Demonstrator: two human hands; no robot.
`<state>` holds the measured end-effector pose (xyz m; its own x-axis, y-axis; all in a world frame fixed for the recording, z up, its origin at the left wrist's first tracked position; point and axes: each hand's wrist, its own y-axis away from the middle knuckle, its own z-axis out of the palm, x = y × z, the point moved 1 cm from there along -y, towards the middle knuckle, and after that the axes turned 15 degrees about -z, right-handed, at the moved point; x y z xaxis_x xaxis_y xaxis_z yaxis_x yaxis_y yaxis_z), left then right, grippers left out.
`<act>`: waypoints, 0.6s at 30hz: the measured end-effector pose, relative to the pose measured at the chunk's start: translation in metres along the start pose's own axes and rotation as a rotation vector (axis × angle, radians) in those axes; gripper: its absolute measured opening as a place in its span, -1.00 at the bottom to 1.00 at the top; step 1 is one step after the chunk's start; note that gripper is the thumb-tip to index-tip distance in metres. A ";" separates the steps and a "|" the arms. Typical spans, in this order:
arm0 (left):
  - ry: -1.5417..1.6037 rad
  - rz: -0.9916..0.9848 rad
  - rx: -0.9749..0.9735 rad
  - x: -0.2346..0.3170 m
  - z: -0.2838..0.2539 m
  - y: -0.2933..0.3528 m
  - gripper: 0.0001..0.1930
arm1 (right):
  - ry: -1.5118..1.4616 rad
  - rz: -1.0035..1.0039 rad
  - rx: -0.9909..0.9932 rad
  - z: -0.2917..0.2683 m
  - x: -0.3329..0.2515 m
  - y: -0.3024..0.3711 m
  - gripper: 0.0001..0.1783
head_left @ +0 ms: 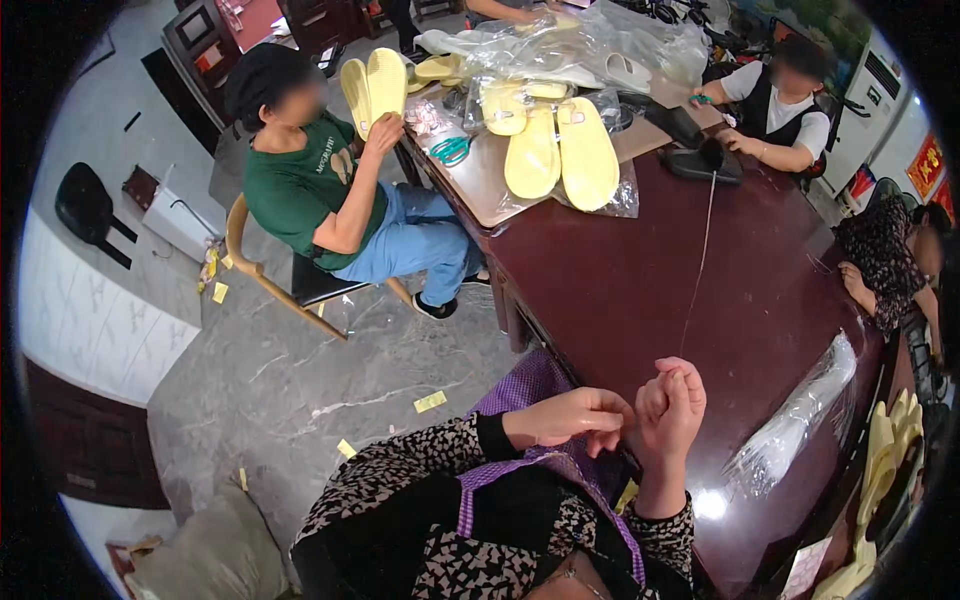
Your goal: The person attaches pairs of slippers together by taking plastic fasteners from a bundle and threading them through the slippers by hand.
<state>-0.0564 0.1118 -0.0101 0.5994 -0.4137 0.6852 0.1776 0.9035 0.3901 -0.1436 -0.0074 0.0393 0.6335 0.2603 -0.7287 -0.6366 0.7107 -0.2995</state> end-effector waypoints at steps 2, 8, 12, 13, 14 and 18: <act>-0.066 -0.021 0.036 0.002 -0.005 0.007 -0.80 | 0.002 -0.019 0.009 -0.006 -0.005 -0.003 -0.80; -0.580 0.196 0.352 0.016 -0.033 0.027 -0.88 | 0.118 -0.130 -0.006 -0.044 -0.022 -0.012 -0.78; -0.837 0.424 0.572 0.024 -0.043 0.040 -0.89 | 0.162 -0.134 -0.045 -0.060 -0.027 -0.016 -0.78; -0.877 0.455 0.618 0.026 -0.044 0.043 -0.88 | 0.159 -0.133 -0.048 -0.062 -0.026 -0.016 -0.78; -0.917 0.487 0.663 0.029 -0.045 0.045 -0.87 | 0.170 -0.117 -0.042 -0.064 -0.023 -0.016 -0.78; -0.896 0.479 0.710 0.040 -0.048 0.052 -0.87 | 0.207 -0.064 -0.026 -0.072 -0.016 -0.005 -0.78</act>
<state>0.0139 0.1476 0.0077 -0.3074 -0.2423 0.9202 -0.5420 0.8394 0.0400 -0.1822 -0.0626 0.0081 0.5706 0.0738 -0.8179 -0.6108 0.7039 -0.3626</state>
